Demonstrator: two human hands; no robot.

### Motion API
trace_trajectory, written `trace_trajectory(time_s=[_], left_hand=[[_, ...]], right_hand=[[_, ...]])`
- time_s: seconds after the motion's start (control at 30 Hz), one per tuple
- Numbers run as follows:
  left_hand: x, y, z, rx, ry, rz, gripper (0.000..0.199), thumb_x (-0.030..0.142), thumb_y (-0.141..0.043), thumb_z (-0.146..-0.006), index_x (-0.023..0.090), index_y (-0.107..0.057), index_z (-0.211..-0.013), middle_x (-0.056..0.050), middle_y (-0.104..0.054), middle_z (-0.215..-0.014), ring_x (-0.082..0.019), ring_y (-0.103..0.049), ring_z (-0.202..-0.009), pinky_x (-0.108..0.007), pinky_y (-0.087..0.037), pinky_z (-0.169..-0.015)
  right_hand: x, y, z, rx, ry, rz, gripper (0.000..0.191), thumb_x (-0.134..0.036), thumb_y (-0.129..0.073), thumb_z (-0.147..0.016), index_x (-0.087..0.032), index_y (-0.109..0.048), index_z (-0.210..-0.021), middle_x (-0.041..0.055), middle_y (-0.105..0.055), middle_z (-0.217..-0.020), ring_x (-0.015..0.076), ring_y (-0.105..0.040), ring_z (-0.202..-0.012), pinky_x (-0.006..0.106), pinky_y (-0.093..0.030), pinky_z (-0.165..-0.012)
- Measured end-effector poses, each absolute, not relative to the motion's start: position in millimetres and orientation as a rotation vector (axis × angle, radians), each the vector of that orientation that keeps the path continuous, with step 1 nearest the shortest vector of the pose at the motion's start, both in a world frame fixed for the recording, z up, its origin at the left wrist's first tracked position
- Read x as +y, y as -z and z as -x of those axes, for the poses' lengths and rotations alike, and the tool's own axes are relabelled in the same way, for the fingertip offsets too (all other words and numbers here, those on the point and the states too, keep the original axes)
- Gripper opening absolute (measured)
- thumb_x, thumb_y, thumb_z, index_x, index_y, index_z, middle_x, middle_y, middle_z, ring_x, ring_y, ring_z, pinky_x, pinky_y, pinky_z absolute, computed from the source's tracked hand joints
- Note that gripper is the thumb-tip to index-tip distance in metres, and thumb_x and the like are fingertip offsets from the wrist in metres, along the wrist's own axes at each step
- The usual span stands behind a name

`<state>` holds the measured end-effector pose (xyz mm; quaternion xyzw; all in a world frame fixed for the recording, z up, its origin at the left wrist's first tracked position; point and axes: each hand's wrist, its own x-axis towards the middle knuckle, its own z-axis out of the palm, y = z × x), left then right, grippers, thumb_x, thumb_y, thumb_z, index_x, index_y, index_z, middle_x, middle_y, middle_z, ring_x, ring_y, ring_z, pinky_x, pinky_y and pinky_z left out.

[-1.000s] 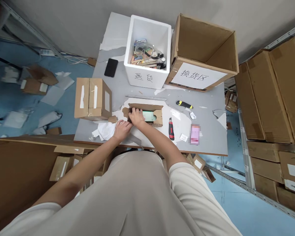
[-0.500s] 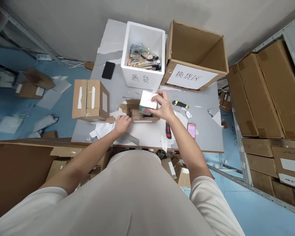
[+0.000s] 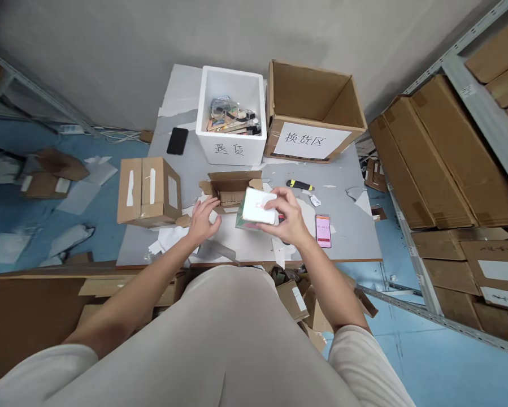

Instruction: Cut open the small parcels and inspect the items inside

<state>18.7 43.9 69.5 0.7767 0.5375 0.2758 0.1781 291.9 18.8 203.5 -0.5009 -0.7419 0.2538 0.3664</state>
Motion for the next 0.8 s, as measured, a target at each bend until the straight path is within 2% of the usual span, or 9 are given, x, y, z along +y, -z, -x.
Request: trace_trajectory(time_s=[0.1,0.17,0.2,0.3,0.4,0.5,0.63,0.8], left_hand=[[14,-79,-24,1.226,-0.855,-2.087,0.081,0.042,-0.065,-0.074,0.017,-0.030,-0.143,-0.015,-0.046,-0.140,-0.029,-0.045,-0.130,-0.045,-0.037,-0.108],[3,-73,-31,1.134,-0.816,-2.007,0.104,0.049,-0.074,-0.066,0.017,-0.019,-0.148,-0.018,-0.042,-0.143,-0.031,-0.045,-0.129,-0.046,-0.040,-0.106],[0,-66,-35,1.133,-0.796,-1.961,0.107,0.049,-0.076,-0.064,0.017,-0.018,-0.148,-0.018,-0.041,-0.144,-0.032,-0.045,-0.129,-0.046,-0.040,-0.106],[-2,-37,-41,1.162,-0.753,-1.816,0.096,0.044,-0.079,-0.063,0.019,-0.030,-0.142,-0.017,-0.047,-0.139,-0.031,-0.050,-0.125,-0.047,-0.043,-0.103],[-6,-13,-41,1.144,-0.707,-1.718,0.086,0.035,-0.082,-0.060,0.019,-0.040,-0.133,-0.015,-0.053,-0.131,-0.029,-0.056,-0.117,-0.045,-0.048,-0.097],[-15,-4,-41,1.126,-0.703,-1.697,0.080,0.029,-0.080,-0.061,0.020,-0.040,-0.131,-0.014,-0.052,-0.131,-0.027,-0.056,-0.117,-0.045,-0.049,-0.097],[-19,-5,-46,1.122,-0.730,-1.723,0.077,0.030,-0.078,-0.065,0.021,-0.040,-0.131,-0.014,-0.051,-0.131,-0.027,-0.054,-0.119,-0.046,-0.050,-0.097],[-12,-4,-47,1.140,-0.680,-1.768,0.081,0.033,-0.080,-0.062,0.021,-0.039,-0.130,-0.014,-0.051,-0.130,-0.027,-0.054,-0.118,-0.045,-0.051,-0.095]], right_hand=[[7,-161,-279,-2.001,-0.743,1.316,0.032,-0.039,-0.077,-0.068,-0.023,-0.060,-0.090,0.0115,-0.044,-0.116,0.0278,-0.048,-0.116,0.045,-0.048,-0.092],[2,-128,-267,-2.041,-0.807,1.320,0.031,-0.039,-0.075,-0.070,-0.022,-0.060,-0.090,0.0120,-0.044,-0.117,0.0268,-0.048,-0.117,0.044,-0.045,-0.096],[-1,-112,-262,-2.052,-0.835,1.331,0.030,-0.038,-0.075,-0.071,-0.022,-0.059,-0.091,0.0121,-0.044,-0.116,0.0262,-0.048,-0.117,0.043,-0.045,-0.097],[-8,-77,-250,-2.084,-0.897,1.379,0.031,-0.038,-0.074,-0.073,-0.021,-0.059,-0.094,0.0126,-0.044,-0.116,0.0245,-0.049,-0.116,0.042,-0.044,-0.098],[-12,-65,-249,-2.193,-0.953,1.338,0.038,-0.040,-0.074,-0.074,-0.019,-0.058,-0.102,0.0136,-0.045,-0.119,0.0243,-0.049,-0.118,0.041,-0.044,-0.099],[-11,-70,-252,-2.349,-0.953,1.299,0.045,-0.042,-0.068,-0.079,-0.019,-0.055,-0.116,0.0154,-0.046,-0.127,0.0253,-0.047,-0.121,0.041,-0.044,-0.098],[-6,-83,-251,-2.619,-0.865,1.282,0.049,-0.040,-0.056,-0.088,-0.021,-0.048,-0.133,0.0148,-0.043,-0.138,0.0258,-0.045,-0.124,0.041,-0.043,-0.098],[-2,-95,-243,-2.907,-0.602,1.284,0.052,-0.038,-0.049,-0.092,-0.024,-0.039,-0.142,0.0168,-0.039,-0.144,0.0294,-0.042,-0.125,0.050,-0.035,-0.103]])
